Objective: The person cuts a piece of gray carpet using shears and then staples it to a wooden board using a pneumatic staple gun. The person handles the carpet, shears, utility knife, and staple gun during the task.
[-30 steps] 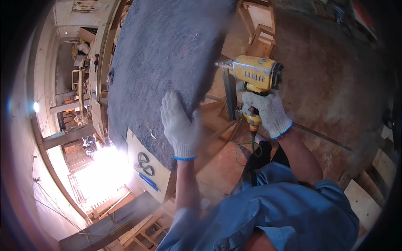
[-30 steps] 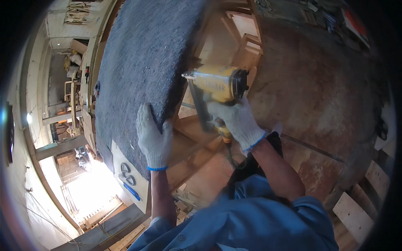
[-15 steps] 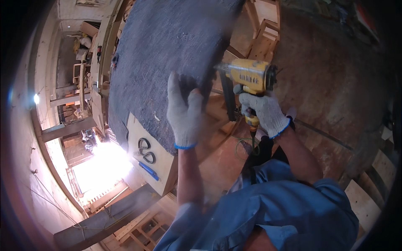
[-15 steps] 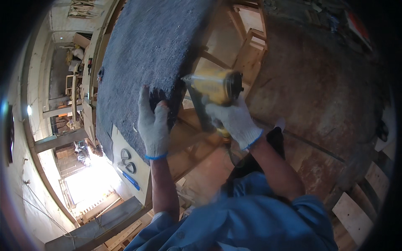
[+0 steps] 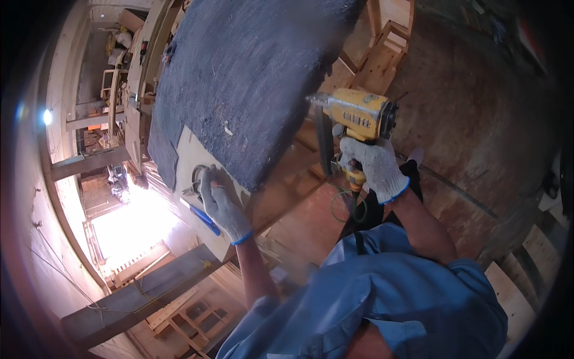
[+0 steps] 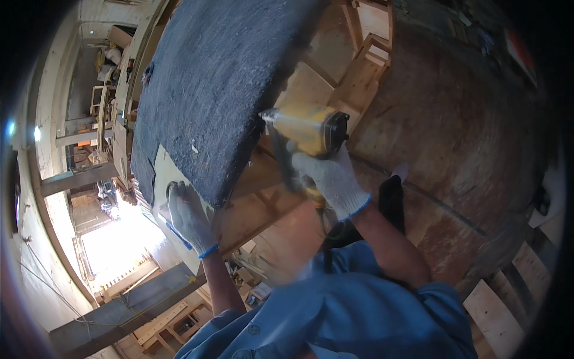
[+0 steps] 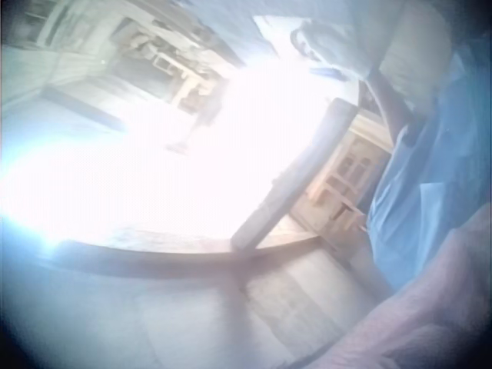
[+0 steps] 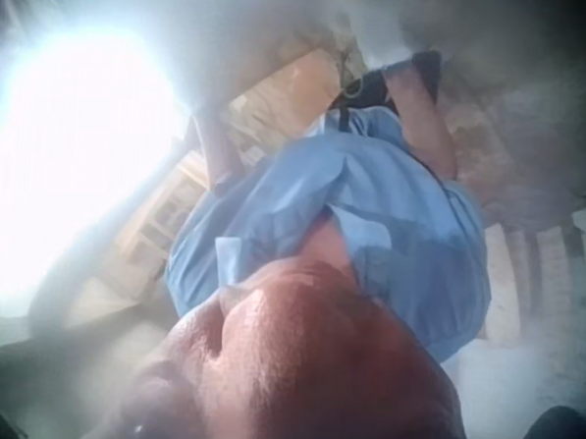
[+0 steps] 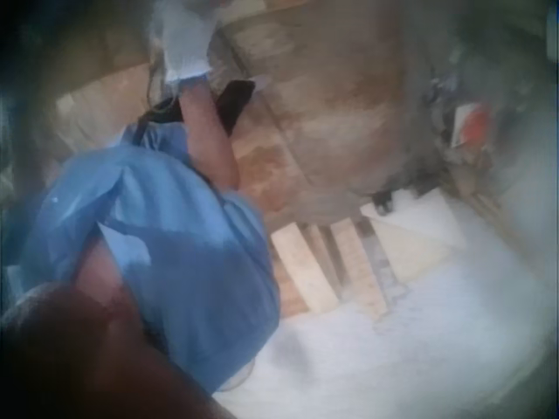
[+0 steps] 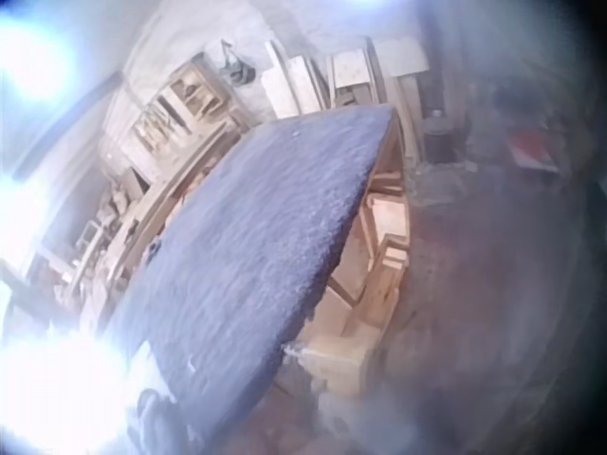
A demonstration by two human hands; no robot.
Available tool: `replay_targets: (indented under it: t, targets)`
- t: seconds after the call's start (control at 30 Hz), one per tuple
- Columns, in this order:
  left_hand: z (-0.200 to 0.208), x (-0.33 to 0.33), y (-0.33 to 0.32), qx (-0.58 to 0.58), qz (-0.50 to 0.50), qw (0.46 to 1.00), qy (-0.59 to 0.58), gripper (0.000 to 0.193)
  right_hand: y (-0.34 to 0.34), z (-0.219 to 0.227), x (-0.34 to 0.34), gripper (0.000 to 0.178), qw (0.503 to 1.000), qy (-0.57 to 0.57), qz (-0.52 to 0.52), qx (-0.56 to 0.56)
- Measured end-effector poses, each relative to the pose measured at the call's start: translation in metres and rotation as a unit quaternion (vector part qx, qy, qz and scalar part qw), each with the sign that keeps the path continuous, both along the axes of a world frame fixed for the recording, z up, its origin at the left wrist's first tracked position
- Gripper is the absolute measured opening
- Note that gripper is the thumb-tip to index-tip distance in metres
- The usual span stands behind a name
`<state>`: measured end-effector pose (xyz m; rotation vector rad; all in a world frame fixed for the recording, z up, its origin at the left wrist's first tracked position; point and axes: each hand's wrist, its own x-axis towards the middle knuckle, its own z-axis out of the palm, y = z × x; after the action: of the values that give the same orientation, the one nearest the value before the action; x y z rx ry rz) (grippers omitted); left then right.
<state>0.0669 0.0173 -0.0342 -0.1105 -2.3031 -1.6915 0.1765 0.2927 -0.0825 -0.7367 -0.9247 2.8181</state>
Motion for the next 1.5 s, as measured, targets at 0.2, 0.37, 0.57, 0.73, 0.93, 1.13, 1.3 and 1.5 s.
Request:
replay_targets:
  t: [0.2,0.37,0.57,0.73,0.93,1.13,1.3,1.5]
  targets:
    - [0.003,0.0,-0.003,0.009,0.0,0.999,-0.032,0.043,-0.01,0.004,0.003,0.026,0.999,-0.016,-0.004,0.031]
    - [0.002,0.001,-0.004,0.035,-0.005,0.999,-0.034,0.042,-0.042,-0.004,0.017,0.03,0.999,-0.007,0.037,-0.019]
    - [0.001,0.0,-0.006,0.079,-0.003,0.996,-0.027,0.042,-0.062,-0.013,0.025,0.036,0.997,0.009,0.07,0.024]
    - [0.009,0.002,-0.002,0.068,0.004,0.997,-0.037,0.041,-0.081,-0.023,0.02,0.053,0.991,-0.001,0.108,0.083]
    - [0.002,0.004,-0.004,0.147,0.022,0.987,-0.06,0.037,-0.066,-0.016,0.026,0.046,0.986,-0.015,0.121,0.115]
    - [0.008,0.005,-0.001,0.107,0.032,0.993,-0.044,0.039,-0.064,-0.021,0.023,0.036,0.983,-0.042,0.137,0.112]
    - [0.0,0.006,-0.002,0.147,0.052,0.987,-0.042,0.039,-0.055,-0.017,0.022,0.033,0.983,-0.04,0.151,0.097]
    - [-0.004,0.002,-0.01,0.16,0.06,0.985,-0.036,0.04,-0.033,-0.021,0.015,0.04,0.982,-0.02,0.185,0.021]
